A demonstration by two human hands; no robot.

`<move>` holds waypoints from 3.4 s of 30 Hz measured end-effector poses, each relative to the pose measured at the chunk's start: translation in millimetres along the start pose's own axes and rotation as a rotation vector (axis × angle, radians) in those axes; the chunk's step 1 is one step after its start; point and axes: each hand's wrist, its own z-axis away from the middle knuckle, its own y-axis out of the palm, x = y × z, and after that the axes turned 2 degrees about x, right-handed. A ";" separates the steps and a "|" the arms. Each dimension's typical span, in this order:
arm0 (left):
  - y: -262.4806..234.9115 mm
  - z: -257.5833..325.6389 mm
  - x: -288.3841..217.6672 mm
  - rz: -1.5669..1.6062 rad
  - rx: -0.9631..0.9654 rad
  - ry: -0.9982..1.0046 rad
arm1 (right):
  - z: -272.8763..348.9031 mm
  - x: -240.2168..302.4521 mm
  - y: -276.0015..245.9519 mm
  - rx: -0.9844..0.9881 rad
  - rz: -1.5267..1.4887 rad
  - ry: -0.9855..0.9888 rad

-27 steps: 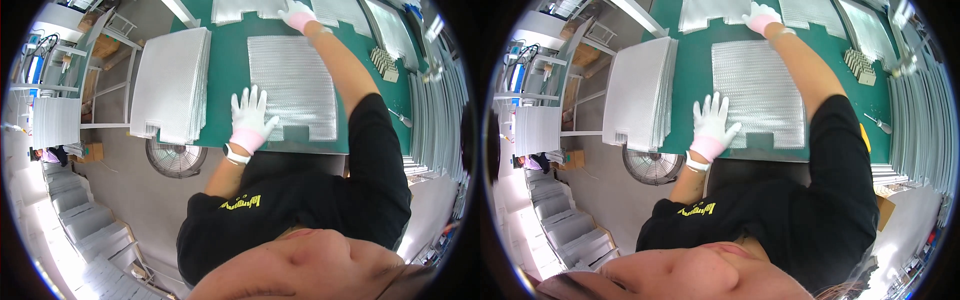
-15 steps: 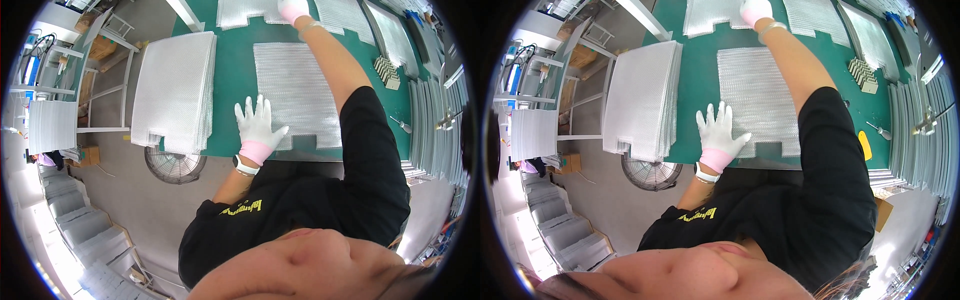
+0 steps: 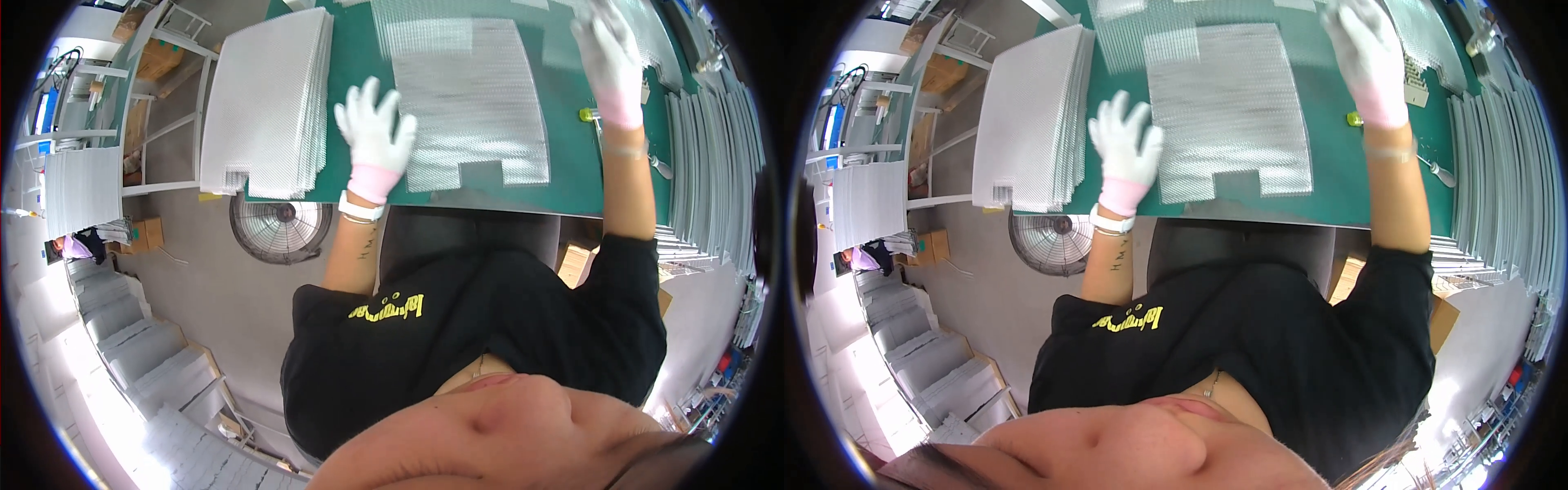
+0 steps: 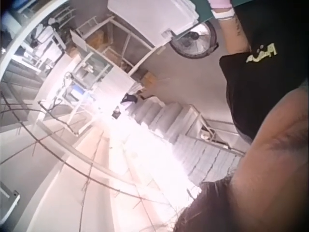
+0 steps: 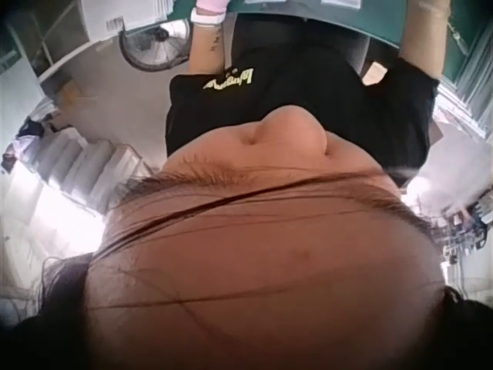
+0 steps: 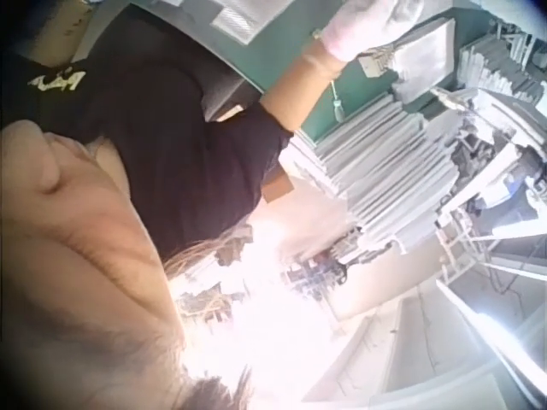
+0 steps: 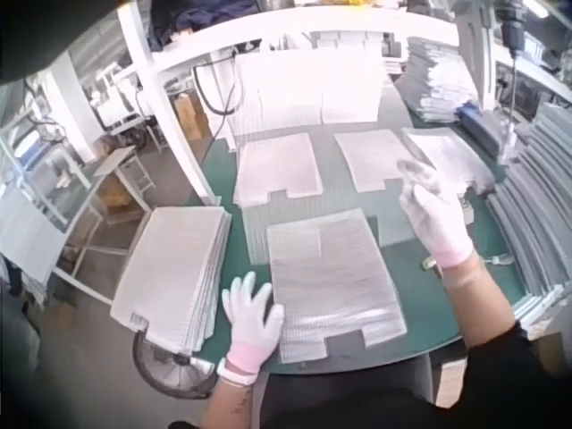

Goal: Assembling industrial mesh filters by attaching components and using tools like a rubber mallet and a power drill.

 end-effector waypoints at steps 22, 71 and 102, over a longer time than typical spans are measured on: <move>8.7 26.1 -50.2 0.162 0.270 -0.283 | 169.0 -39.9 -24.8 0.132 1.252 0.018; -11.3 -4.4 -94.3 0.764 0.320 -0.019 | -16.5 38.8 -170.5 -0.318 1.116 -0.341; 156.5 -151.7 -201.8 1.783 0.144 -0.493 | -3.8 -32.7 -237.6 -0.469 1.262 0.050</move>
